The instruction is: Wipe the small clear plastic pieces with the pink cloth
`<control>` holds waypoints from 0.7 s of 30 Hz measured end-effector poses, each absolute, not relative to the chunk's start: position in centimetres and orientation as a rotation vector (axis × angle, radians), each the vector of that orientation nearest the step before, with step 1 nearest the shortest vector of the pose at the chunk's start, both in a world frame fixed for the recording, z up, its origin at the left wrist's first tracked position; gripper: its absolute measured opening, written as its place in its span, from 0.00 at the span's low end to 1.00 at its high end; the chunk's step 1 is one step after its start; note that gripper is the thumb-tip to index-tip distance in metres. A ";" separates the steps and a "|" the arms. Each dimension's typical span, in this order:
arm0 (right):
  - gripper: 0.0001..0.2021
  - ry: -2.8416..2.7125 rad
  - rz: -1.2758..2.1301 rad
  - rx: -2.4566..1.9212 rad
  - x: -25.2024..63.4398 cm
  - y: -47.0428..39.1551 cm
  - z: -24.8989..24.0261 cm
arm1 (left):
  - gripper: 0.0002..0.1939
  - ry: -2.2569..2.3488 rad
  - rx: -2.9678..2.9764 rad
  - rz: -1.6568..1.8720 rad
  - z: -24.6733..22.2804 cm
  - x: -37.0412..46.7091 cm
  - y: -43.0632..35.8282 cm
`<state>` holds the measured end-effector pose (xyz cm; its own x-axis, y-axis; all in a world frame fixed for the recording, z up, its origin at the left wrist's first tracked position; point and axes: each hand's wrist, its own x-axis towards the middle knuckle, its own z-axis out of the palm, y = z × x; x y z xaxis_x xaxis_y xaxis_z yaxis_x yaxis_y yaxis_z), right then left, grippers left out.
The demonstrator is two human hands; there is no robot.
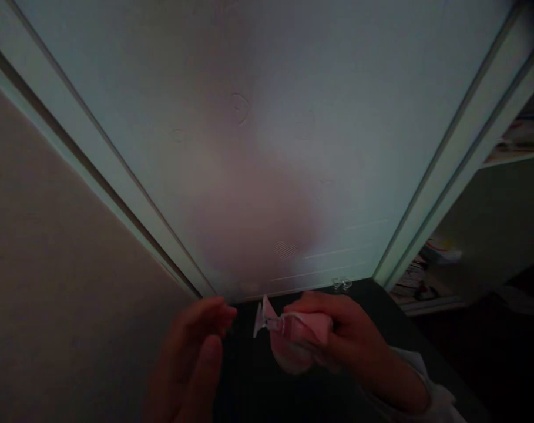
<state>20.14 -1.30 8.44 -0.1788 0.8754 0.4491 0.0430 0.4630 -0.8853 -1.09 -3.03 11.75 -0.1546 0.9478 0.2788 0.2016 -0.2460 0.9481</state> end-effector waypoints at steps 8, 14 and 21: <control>0.16 -1.908 0.200 -0.636 19.3 -2.4 9.5 | 0.11 1.326 1.597 1.200 13.2 1.6 -4.2; 0.13 -1.847 0.332 -0.613 18.9 -2.6 8.8 | 0.06 1.313 1.620 1.174 13.4 1.8 -4.3; 0.09 -1.501 0.993 -0.557 18.4 -3.2 7.6 | 0.06 1.215 1.640 1.255 13.4 2.2 -5.2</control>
